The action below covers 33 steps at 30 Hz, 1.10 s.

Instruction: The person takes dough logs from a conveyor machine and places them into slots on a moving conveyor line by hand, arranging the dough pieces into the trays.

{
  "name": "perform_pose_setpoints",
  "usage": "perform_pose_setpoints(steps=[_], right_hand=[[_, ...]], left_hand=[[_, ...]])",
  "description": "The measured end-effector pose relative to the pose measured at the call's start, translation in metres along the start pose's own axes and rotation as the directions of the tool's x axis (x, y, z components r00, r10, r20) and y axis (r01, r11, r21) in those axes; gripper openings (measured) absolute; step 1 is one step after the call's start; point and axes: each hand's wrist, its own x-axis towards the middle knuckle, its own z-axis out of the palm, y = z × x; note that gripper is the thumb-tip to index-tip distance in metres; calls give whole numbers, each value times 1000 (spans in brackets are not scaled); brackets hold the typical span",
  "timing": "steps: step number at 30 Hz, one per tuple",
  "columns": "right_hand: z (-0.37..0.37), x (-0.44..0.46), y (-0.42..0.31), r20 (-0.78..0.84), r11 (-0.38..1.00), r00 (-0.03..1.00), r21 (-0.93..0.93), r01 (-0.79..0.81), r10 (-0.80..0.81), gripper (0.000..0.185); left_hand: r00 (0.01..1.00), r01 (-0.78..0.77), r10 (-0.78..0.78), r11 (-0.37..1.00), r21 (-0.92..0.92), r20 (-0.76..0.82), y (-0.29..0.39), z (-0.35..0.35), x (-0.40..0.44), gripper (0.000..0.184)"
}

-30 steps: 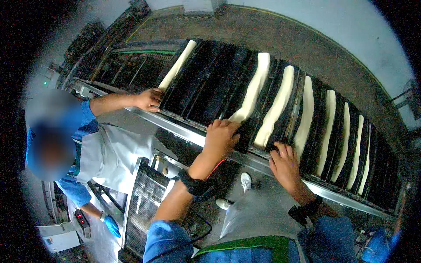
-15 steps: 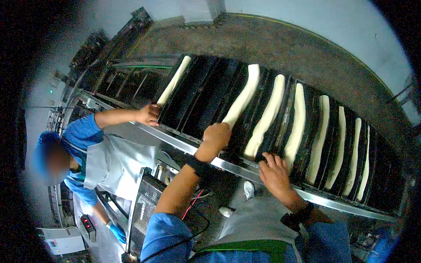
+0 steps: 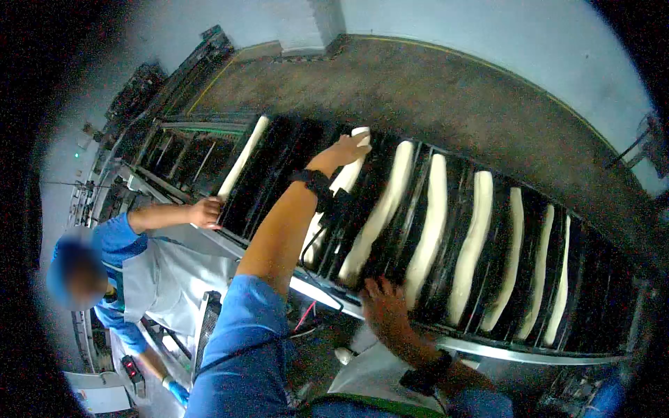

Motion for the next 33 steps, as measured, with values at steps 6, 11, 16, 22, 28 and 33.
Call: perform_pose_setpoints(steps=[6,11,16,22,28,33], right_hand=[[-1,-2,-1,-156,996,988,78,36,-24,30],[16,-4,-2,-144,996,988,69,61,-51,27],[-7,-12,8,-124,989,984,50,137,-130,23],[-20,-15,-1,-18,996,997,-49,80,-81,25],[1,-17,9,-105,974,987,-204,95,-119,25],[-5,-12,9,-187,968,960,-179,174,-207,21]], left_hand=[[913,-407,387,838,364,130,-38,26,63,33],[990,-83,72,993,-85,-124,-3,12,0,32],[945,-325,325,945,15,26,56,20,-88,28],[871,-463,397,859,-217,-289,-9,32,-298,34],[835,170,-375,872,-460,-403,-115,79,-533,30],[443,528,-841,525,-667,-311,-136,149,-681,30]])
